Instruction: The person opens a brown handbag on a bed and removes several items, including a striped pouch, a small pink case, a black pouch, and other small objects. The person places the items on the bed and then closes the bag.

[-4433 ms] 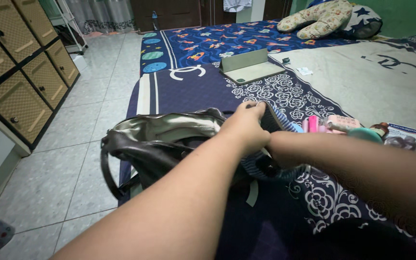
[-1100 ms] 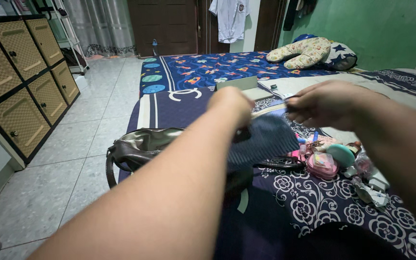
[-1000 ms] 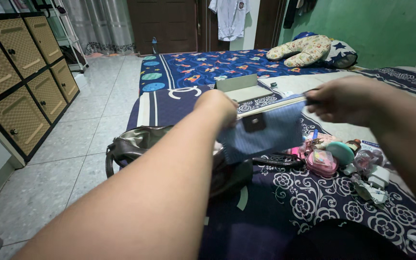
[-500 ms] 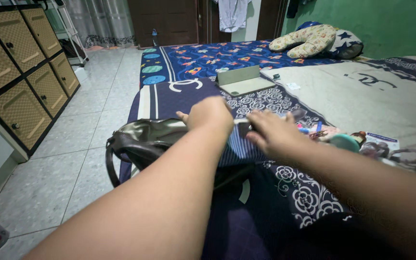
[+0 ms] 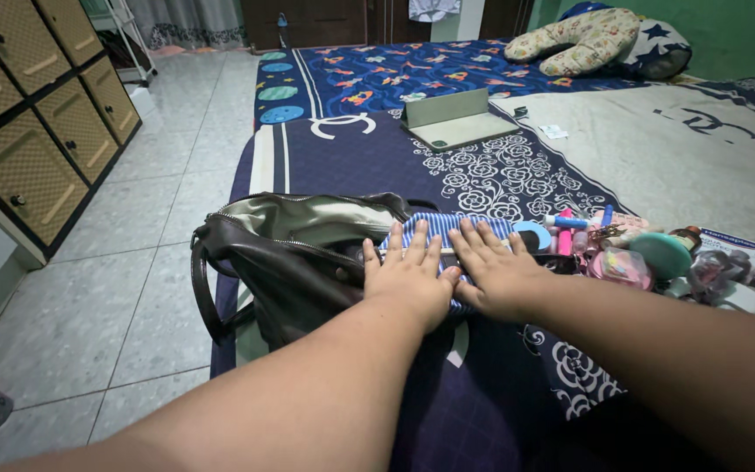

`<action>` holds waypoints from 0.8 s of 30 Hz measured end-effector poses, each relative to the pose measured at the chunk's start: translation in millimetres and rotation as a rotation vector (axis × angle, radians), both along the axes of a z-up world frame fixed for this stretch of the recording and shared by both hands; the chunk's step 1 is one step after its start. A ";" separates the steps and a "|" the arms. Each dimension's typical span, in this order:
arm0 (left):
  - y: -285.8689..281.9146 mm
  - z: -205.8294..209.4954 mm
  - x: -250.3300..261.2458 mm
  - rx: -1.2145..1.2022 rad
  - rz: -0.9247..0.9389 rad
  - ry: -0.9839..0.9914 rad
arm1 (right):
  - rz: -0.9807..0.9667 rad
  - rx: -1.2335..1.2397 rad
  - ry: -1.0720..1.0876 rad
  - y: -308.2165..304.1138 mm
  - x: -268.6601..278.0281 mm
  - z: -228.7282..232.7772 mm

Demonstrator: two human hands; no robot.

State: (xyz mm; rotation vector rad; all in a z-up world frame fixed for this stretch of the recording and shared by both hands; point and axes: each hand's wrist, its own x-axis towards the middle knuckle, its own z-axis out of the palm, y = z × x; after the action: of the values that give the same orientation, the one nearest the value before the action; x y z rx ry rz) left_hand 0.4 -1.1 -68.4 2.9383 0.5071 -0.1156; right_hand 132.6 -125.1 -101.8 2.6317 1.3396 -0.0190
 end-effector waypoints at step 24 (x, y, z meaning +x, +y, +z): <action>43.8 -12.4 47.5 -1.045 0.213 -0.551 | -1.242 1.345 1.311 -24.6 -4.0 39.3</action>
State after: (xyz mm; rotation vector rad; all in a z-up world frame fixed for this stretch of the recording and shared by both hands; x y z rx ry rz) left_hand 47.9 42.6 -80.7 1.7756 0.4614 0.3422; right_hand 128.6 -149.7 -62.5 4.1244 -1.2251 -1.7166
